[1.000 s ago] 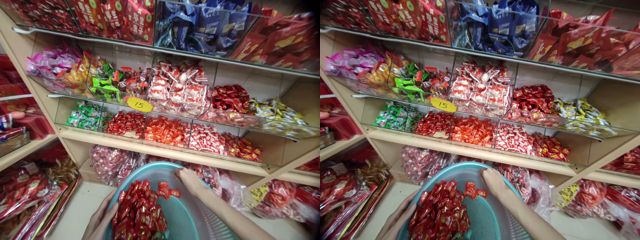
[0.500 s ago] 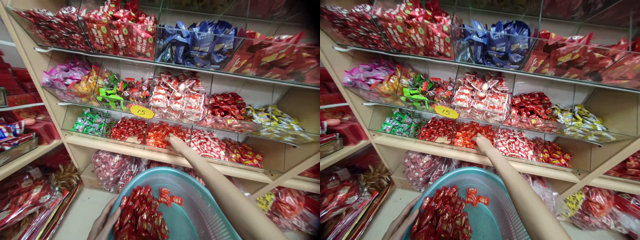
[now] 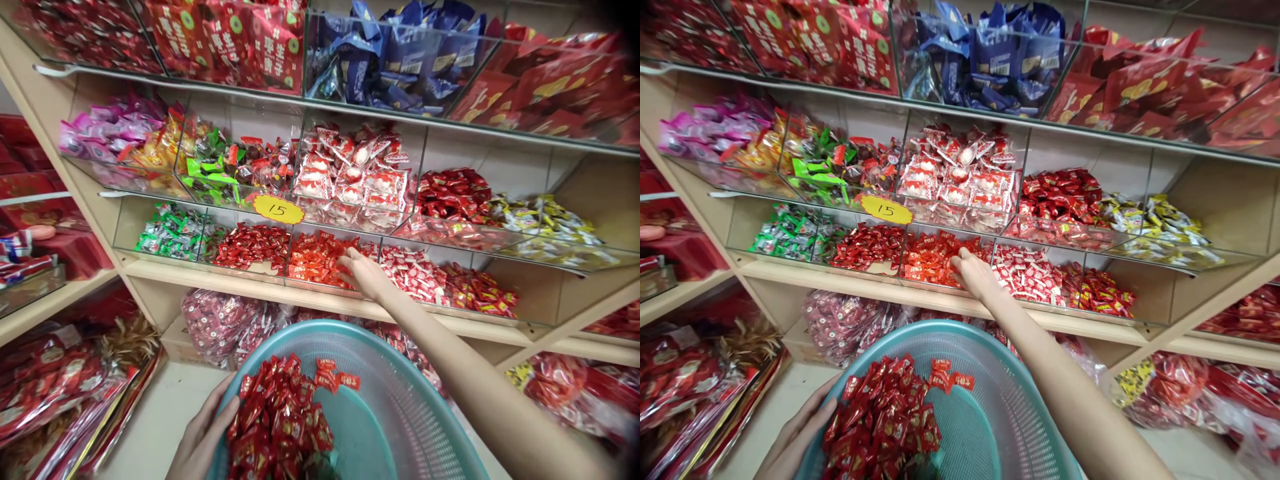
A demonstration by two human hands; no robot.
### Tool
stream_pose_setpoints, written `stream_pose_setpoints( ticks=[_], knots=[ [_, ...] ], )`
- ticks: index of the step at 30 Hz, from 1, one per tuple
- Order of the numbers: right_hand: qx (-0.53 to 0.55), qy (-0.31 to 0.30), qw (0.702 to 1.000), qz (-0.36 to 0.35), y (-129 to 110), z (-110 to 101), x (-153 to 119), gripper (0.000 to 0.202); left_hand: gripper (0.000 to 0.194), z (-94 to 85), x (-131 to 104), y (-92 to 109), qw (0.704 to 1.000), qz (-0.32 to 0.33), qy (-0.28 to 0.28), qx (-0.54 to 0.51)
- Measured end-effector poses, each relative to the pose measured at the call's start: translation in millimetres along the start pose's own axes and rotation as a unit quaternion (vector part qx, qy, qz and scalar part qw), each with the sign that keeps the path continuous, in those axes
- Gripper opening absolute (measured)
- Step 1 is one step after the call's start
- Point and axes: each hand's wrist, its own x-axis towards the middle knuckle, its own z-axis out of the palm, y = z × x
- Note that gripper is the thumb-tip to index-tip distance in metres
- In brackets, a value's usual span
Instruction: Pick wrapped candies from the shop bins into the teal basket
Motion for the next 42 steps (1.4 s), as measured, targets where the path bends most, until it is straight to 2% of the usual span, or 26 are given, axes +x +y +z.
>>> stream_pose_setpoints(
  ticks=[4,6,8,12,15,19,24,27,30,34,37,39,42],
  knots=[
    [0.117,0.038,0.992,0.011,-11,-8,-39,0.023,0.055,3.3,-5,10,1.000,-0.011,-0.013,0.008],
    [0.195,0.005,0.981,-0.005,-20,2,-61,0.022,0.055,2.0,-5,9,1.000,-0.013,-0.016,0.006],
    [0.236,-0.057,0.970,-0.007,-26,22,-81,0.022,0.057,-0.1,-4,7,1.000,-0.018,-0.016,0.006],
    [0.184,-0.193,0.963,0.045,-29,70,-106,0.020,0.062,-2.1,-2,3,0.999,-0.026,-0.030,0.008],
    [0.108,-0.243,0.962,0.067,-27,92,-114,0.023,0.061,0.6,-5,6,0.999,-0.023,-0.023,0.005],
    [0.061,-0.270,0.959,0.068,-33,99,-115,0.023,0.057,5.1,-8,11,1.000,-0.022,-0.011,0.010],
    [0.062,-0.295,0.951,0.072,-42,98,-113,0.023,0.057,5.4,-6,5,1.000,-0.014,-0.007,-0.007],
    [0.068,-0.286,0.953,0.077,-45,89,-109,0.027,0.056,4.5,-2,0,1.000,-0.011,-0.003,-0.010],
    [0.092,-0.212,0.971,0.065,-44,65,-91,0.027,0.057,4.0,0,-2,1.000,-0.012,0.002,-0.010],
    [0.138,-0.086,0.985,0.061,-31,26,-44,0.023,0.055,3.6,1,-4,1.000,-0.009,0.006,-0.011],
    [0.118,-0.022,0.988,0.092,-13,14,-7,0.024,0.053,3.4,2,-5,1.000,0.006,0.006,-0.013],
    [0.103,-0.029,0.988,0.107,-3,17,10,0.028,0.053,3.4,2,-5,1.000,0.010,0.007,-0.012],
    [0.090,-0.071,0.986,0.120,7,29,22,0.037,0.054,4.2,1,-3,1.000,0.008,0.011,-0.011]
  ],
)
